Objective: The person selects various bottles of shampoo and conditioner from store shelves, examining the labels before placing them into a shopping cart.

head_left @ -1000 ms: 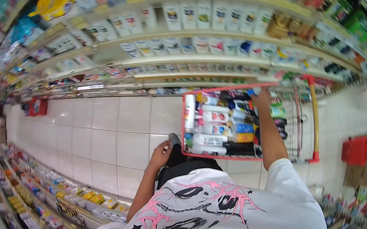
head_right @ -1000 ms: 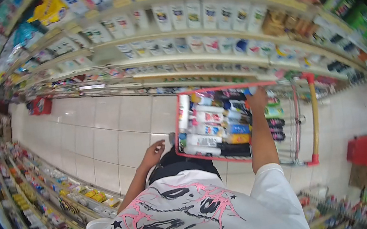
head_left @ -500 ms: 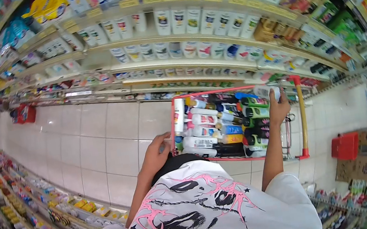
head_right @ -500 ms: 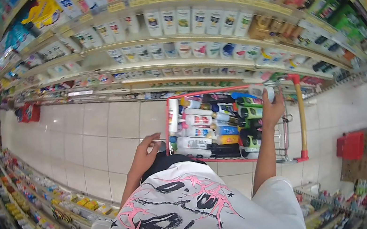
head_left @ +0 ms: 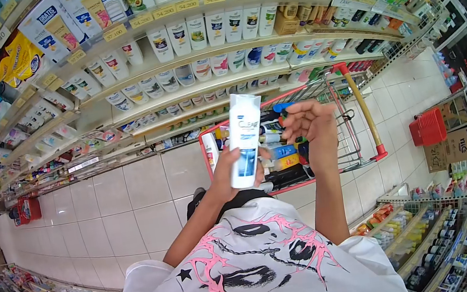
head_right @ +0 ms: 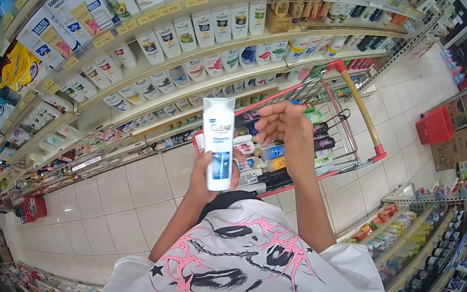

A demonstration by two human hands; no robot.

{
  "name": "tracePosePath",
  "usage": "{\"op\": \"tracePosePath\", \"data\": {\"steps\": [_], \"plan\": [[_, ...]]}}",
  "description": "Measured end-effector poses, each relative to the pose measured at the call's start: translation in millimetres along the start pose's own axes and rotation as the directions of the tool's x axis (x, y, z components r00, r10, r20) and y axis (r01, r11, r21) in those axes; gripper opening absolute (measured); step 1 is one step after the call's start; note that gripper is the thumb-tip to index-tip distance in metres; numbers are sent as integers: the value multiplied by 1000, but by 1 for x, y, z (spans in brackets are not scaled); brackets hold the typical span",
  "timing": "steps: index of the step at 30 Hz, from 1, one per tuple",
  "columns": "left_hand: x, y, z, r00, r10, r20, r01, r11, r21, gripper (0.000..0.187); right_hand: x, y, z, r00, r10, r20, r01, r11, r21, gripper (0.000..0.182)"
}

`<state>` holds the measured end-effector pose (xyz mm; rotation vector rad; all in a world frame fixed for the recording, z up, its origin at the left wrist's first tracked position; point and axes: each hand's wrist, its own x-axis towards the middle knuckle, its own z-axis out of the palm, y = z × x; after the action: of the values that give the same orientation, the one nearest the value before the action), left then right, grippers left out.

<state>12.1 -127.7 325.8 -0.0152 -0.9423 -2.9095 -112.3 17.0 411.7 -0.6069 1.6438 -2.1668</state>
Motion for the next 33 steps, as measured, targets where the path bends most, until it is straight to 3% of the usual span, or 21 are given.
{"op": "tracePosePath", "data": {"steps": [3,8,13,16,17,19,24,29,31,33], "plan": [[-12,20,-9,994,50,93,-45,997,-64,73,3,23,23,996,84,17,-80,986,-149,53],[-23,61,-28,999,22,50,-21,999,-25,75,7,39,81,981,156,112,-136,976,-168,44],[-29,101,-53,1000,10,24,-8,997,-77,73,13,57,132,987,146,59,-134,975,-175,37],[-34,112,-73,968,-75,-240,72,997,-20,67,9,71,157,992,125,-10,-123,949,-292,31],[-36,114,-82,968,-82,-239,79,997,-20,67,7,77,165,992,126,-17,-126,949,-290,31],[-36,114,-101,957,-36,-286,36,999,-5,63,0,88,178,990,140,-7,-134,930,-343,33],[-44,123,-127,969,-119,-218,129,991,30,62,-18,122,202,963,260,62,-208,875,-437,67],[-57,133,-146,959,-154,-240,180,980,89,62,-21,145,221,952,303,31,-261,865,-428,69],[-61,131,-156,951,-140,-276,185,972,146,61,-22,148,227,948,315,53,-247,826,-506,67],[-65,128,-170,957,-174,-231,213,965,156,59,-21,161,225,967,250,40,-203,860,-467,57]]}}
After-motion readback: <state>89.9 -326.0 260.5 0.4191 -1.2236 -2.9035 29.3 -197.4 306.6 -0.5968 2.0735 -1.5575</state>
